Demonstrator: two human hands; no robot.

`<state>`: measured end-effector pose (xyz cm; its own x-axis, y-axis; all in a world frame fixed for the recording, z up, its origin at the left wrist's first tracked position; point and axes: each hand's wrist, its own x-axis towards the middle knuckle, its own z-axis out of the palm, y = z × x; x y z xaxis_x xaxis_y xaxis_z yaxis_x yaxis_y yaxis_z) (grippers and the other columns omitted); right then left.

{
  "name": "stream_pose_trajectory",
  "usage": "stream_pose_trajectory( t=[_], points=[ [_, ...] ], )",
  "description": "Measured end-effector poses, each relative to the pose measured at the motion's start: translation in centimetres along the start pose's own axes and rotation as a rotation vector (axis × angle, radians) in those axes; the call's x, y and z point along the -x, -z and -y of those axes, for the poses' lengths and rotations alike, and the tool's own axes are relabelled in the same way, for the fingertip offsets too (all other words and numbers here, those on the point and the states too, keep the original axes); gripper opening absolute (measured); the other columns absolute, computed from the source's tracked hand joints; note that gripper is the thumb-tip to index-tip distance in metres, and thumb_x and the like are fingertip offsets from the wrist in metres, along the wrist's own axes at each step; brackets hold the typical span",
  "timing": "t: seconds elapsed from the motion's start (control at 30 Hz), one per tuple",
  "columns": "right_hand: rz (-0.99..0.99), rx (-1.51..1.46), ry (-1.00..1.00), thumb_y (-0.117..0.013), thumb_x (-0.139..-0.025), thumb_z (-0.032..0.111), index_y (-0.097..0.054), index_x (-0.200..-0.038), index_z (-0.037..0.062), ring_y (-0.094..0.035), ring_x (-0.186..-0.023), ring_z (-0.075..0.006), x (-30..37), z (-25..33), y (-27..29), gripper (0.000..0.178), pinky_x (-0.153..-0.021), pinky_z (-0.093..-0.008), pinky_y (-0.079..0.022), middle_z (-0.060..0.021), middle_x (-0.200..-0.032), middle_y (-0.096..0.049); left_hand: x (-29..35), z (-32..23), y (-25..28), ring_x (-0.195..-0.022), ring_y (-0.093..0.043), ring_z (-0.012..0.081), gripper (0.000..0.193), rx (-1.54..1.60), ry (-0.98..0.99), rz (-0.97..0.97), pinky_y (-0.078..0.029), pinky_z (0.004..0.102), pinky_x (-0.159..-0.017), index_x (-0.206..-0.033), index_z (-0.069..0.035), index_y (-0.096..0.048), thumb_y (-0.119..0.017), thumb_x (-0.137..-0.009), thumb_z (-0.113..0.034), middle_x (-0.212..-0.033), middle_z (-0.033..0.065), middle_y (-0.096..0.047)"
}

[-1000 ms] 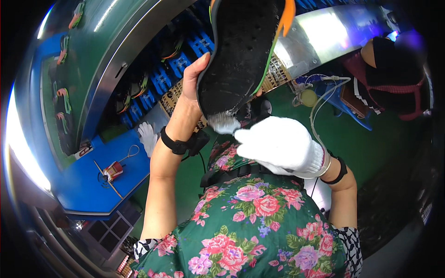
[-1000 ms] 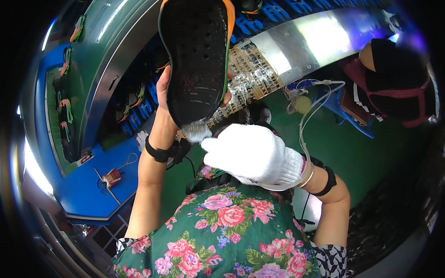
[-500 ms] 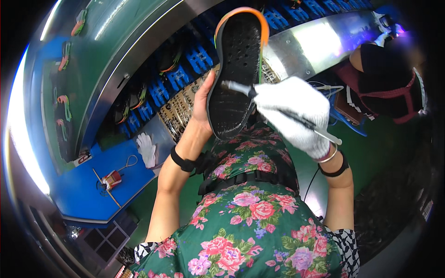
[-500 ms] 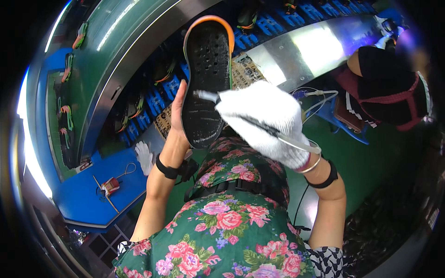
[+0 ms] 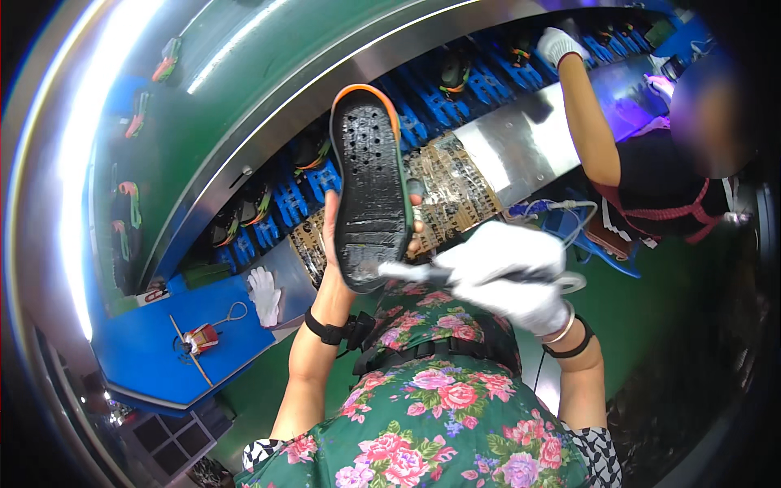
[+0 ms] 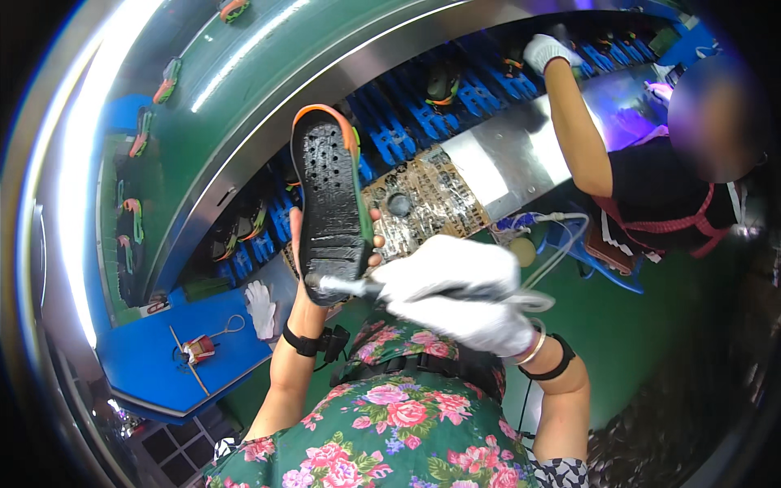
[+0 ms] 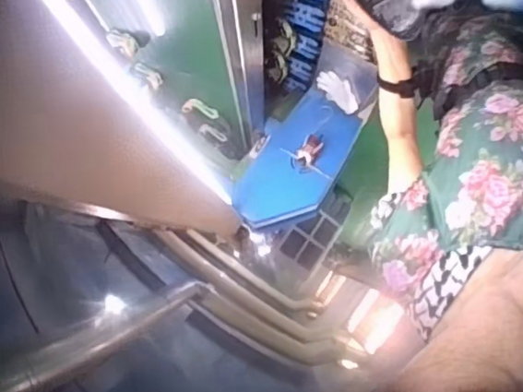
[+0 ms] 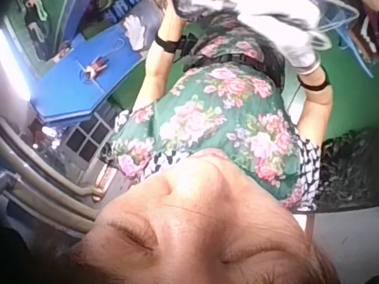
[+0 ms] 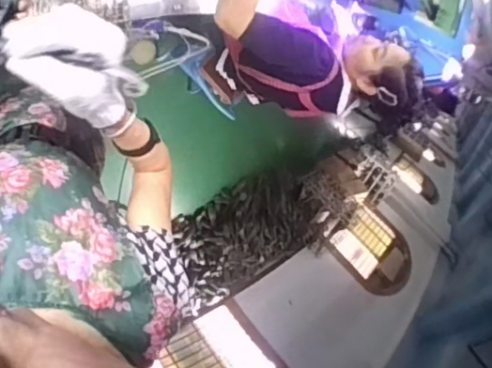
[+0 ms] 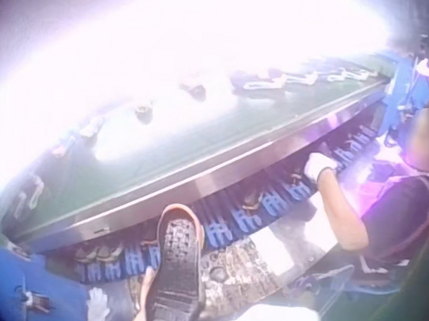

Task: Applying adhesive to the bottom of shoe soles using a brush.

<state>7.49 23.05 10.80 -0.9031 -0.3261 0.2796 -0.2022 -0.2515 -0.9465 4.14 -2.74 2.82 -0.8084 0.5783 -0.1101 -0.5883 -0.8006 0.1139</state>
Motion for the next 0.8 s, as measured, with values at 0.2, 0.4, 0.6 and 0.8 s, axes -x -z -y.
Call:
stream_pose_trajectory(
  t=[0.2, 0.4, 0.6, 0.8],
  points=[
    [-0.348, -0.682, -0.172, -0.068, -0.077, -0.006, -0.071, -0.095, -0.0055, -0.069, -0.080, -0.0214, 1.6, -2.2, 0.9, 0.018, -0.068, -0.0279, -0.055, -0.0253, -0.105, -0.072, 4.4, -1.8, -1.3, -0.102, -0.046, 0.0371, 0.097, 0.139, -0.124, 0.293, -0.058, 0.0450, -0.073, -0.156, -0.015, -0.034, -0.055, -0.086, -0.079, -0.143, 0.0268, -0.042],
    [-0.454, -0.711, -0.448, -0.067, -0.083, -0.004, -0.071, -0.105, -0.0053, -0.068, -0.081, -0.0183, 3.2, -7.8, 0.9, 0.022, -0.073, -0.0263, -0.055, -0.0217, -0.107, -0.073, 7.6, -2.9, -3.6, -0.094, -0.043, 0.0308, 0.095, 0.127, -0.224, 0.416, -0.057, 0.0379, -0.069, -0.157, -0.020, -0.032, -0.059, -0.086, -0.076, -0.133, 0.0211, -0.040],
    [-0.414, -0.620, -0.460, -0.068, -0.085, -0.002, -0.071, -0.110, -0.0071, -0.067, -0.077, -0.0151, 3.1, -10.7, -0.4, 0.025, -0.069, -0.0243, -0.053, -0.0184, -0.107, -0.074, 11.0, -5.5, -4.6, -0.094, -0.045, 0.0297, 0.101, 0.035, -0.381, 0.447, -0.060, 0.0375, -0.072, -0.161, -0.021, -0.021, -0.068, -0.085, -0.068, -0.123, 0.0181, -0.038],
    [-0.415, -0.569, -0.499, -0.067, -0.085, -0.004, -0.072, -0.109, -0.0063, -0.067, -0.077, -0.0137, 2.1, -11.4, -2.6, 0.025, -0.069, -0.0242, -0.053, -0.0172, -0.106, -0.075, 13.3, -17.7, -5.1, -0.104, -0.047, 0.0310, 0.107, -0.240, -0.536, 0.417, -0.060, 0.0387, -0.082, -0.160, -0.007, -0.018, -0.069, -0.086, -0.066, -0.137, 0.0256, -0.035]
  ],
)
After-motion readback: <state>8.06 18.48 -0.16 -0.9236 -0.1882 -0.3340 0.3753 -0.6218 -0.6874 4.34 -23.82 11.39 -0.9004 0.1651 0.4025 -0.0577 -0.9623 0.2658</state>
